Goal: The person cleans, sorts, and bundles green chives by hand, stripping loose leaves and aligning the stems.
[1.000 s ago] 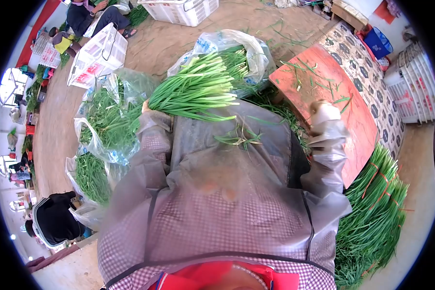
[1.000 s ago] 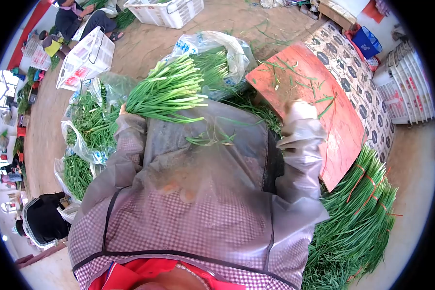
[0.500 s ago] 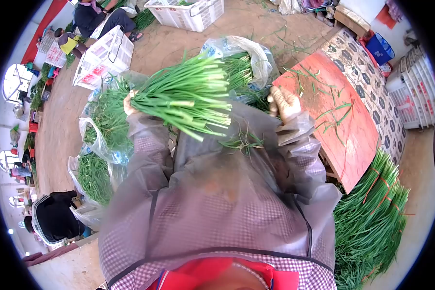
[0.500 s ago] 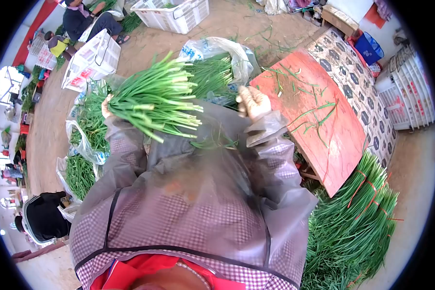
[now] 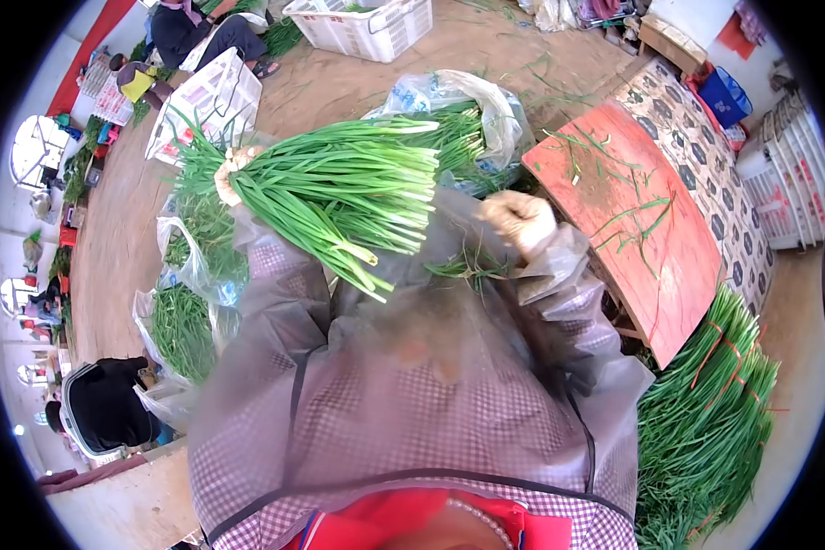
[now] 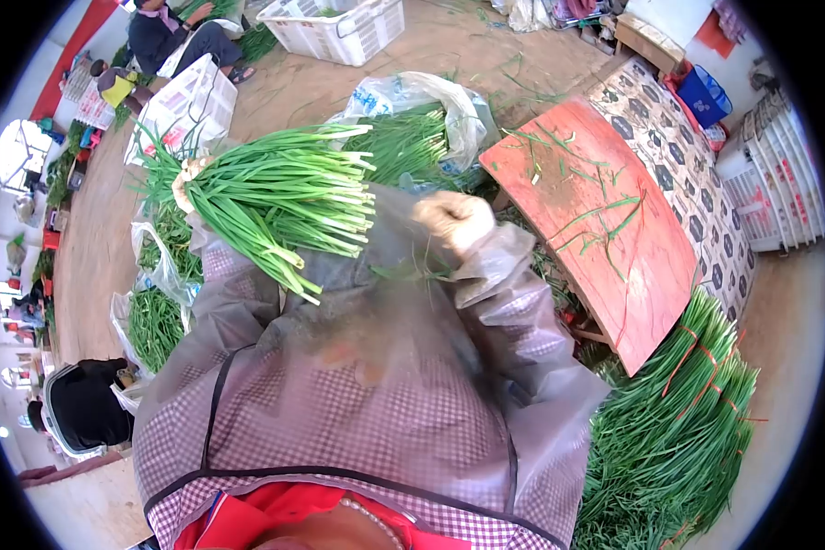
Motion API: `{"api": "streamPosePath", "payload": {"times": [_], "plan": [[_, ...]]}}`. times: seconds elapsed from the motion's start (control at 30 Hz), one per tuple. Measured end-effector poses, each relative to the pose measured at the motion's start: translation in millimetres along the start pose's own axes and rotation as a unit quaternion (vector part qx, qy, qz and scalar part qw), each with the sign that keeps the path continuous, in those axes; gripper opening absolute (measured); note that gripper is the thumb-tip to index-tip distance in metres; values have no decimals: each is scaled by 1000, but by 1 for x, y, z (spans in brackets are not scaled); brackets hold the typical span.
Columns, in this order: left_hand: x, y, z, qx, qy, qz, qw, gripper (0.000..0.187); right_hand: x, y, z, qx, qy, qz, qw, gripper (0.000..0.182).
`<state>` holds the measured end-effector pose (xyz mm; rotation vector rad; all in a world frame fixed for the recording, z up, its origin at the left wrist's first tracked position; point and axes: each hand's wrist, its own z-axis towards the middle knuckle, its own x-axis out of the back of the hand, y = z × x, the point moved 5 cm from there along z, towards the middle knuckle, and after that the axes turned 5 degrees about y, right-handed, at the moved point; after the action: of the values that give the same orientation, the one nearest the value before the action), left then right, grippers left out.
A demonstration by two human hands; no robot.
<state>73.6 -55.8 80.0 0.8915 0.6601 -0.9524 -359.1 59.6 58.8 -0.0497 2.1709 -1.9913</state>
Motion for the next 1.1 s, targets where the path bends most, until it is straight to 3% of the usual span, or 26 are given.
{"api": "streamPosePath", "payload": {"times": [0.03,0.07,0.1,0.17,0.23,0.37,0.43,0.47,0.53,0.57,0.67,0.7,0.73,0.8,0.83,0.87,0.93,0.97,1.0,1.03,1.1], "plan": [[-4,-5,1,7,-51,-4,999,12,-14,-4,3,71,-44,-24,996,17],[-9,-9,3,13,-102,-7,995,12,-25,-3,-2,41,-38,-34,998,26],[-5,-7,5,-11,-108,6,994,15,-34,-8,-2,78,-43,-72,993,28],[6,-2,3,-30,-74,43,996,18,-48,-11,-2,114,-48,-109,986,30],[14,0,0,-51,-37,80,995,20,-55,-16,-3,215,9,-207,954,33],[33,-3,-5,-79,55,48,994,22,-60,-7,4,170,3,-196,966,30],[24,-8,-4,-37,19,-1,999,22,-62,-1,6,77,-24,-126,989,27],[19,-10,-4,-15,3,-24,1000,22,-65,1,6,76,-24,-126,989,27],[19,-11,-6,-57,57,85,993,24,-63,12,7,42,34,-28,998,20],[16,-13,-4,34,71,22,997,25,-60,20,9,41,34,-28,998,20],[22,-12,-10,-27,110,68,991,24,-24,32,15,5,49,7,999,13],[27,-9,-8,29,120,-8,992,23,-10,28,13,-6,85,6,996,13],[28,-8,-9,26,121,-9,992,23,2,23,11,-17,119,4,993,13],[31,-7,-12,36,161,31,986,22,13,13,10,-5,99,-9,995,10],[27,-11,-13,38,161,30,986,22,-3,-7,5,66,111,73,989,12],[27,-14,-16,3,201,88,976,21,-10,-14,4,147,113,15,982,13],[28,-18,-17,-33,237,145,960,21,-29,-52,-3,235,76,-235,940,21],[30,-21,-17,-27,232,141,962,20,-39,-59,-1,349,93,-338,869,30],[33,-22,-17,-22,228,138,964,19,-48,-67,-1,400,105,-412,812,29],[34,-25,-14,30,199,74,977,17,-52,-68,1,424,103,-425,793,27],[35,-26,-16,22,231,90,969,17,-57,-68,6,449,101,-436,773,26]]}}
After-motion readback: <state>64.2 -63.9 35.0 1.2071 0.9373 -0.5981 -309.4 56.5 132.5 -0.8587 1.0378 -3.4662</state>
